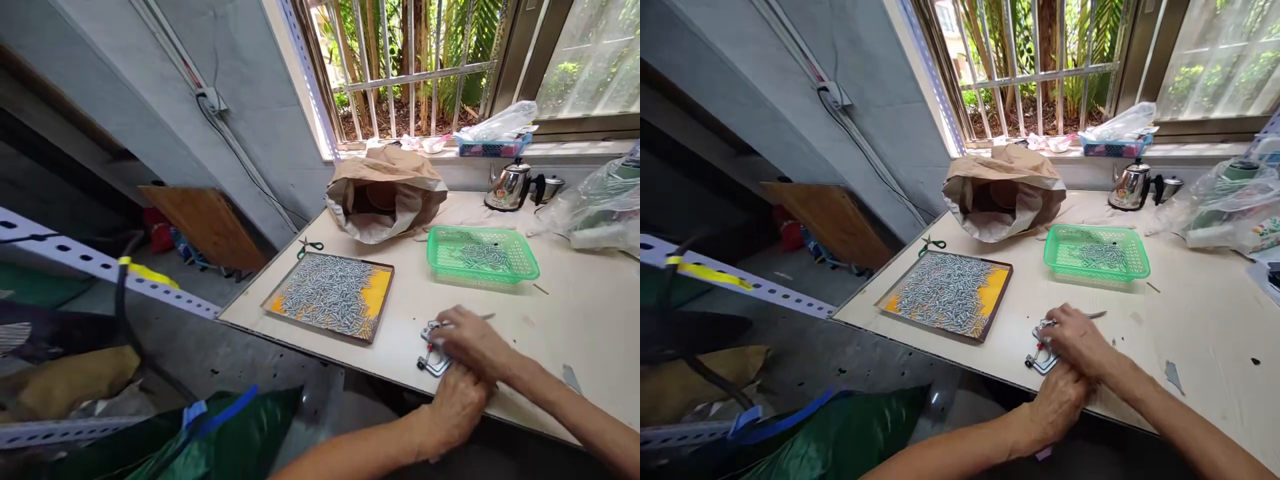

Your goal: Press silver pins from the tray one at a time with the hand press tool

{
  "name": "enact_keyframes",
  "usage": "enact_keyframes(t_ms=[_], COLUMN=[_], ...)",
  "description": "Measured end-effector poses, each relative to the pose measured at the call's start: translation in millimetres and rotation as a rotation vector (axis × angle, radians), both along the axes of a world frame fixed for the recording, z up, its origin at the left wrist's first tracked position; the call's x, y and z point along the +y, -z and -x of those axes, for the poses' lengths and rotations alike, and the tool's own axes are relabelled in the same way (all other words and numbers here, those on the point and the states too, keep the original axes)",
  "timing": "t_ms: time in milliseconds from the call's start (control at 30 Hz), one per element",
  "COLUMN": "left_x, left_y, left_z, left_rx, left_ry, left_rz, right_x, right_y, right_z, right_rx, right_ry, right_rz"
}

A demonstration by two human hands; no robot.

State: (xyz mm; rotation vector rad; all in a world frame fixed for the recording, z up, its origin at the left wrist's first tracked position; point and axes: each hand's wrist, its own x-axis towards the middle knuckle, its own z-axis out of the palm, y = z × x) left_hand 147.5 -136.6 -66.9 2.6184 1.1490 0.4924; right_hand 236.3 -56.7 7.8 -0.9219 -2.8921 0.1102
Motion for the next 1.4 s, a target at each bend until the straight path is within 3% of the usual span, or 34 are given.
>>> enact_keyframes(t_ms=[133, 233, 300, 433, 500, 567, 667, 733, 833, 967, 1100, 1267, 1400], left_x=[-19, -25, -14, 44, 76, 100, 120, 126, 132, 135, 123, 79, 49], left_y=[12.3, 0.8, -19.8, -59.6, -65.8, -63.2, -52.7, -46.3, -42.1, -49.2, -65.6, -71.1, -59.5], left_z=[5, 41, 81, 165, 191, 204, 209, 207, 204, 206, 200, 161, 127], left_rx=[-0.046, -0.119, -0.103, 0.138, 0.249, 0.359, 0.473, 0.493, 0.495, 0.496, 0.277, -0.251, -0.438], left_ry=[0.187, 0.264, 0.113, -0.581, -0.715, -0.711, -0.638, -0.615, -0.575, -0.535, -0.624, -0.693, -0.670], left_rz=[-0.096, -0.260, -0.340, -0.244, -0.128, -0.054, -0.044, -0.063, -0.079, -0.089, -0.058, 0.491, 0.840], right_x=[-11, -5, -1, 8, 24, 48, 82, 88, 60, -8, -46, -49, -50], right_y=[14.7, 31.7, 38.5, 26.3, 8.2, -11.4, -28.8, -26.6, -7.0, 23.7, 41.5, 49.1, 50.5], right_z=[32, 41, 45, 47, 37, 16, -25, -49, -66, -60, -52, -50, -46], right_rx=[-0.026, -0.001, 0.055, 0.313, 0.520, 0.676, 0.557, 0.421, 0.379, 0.339, 0.290, 0.271, 0.304], right_ry=[-0.156, -0.196, -0.203, -0.119, -0.031, 0.097, 0.304, 0.402, 0.362, 0.194, 0.225, 0.247, 0.198], right_rz=[0.011, -0.011, -0.014, 0.002, -0.057, -0.195, -0.404, -0.441, -0.211, 0.173, 0.266, 0.209, 0.098])
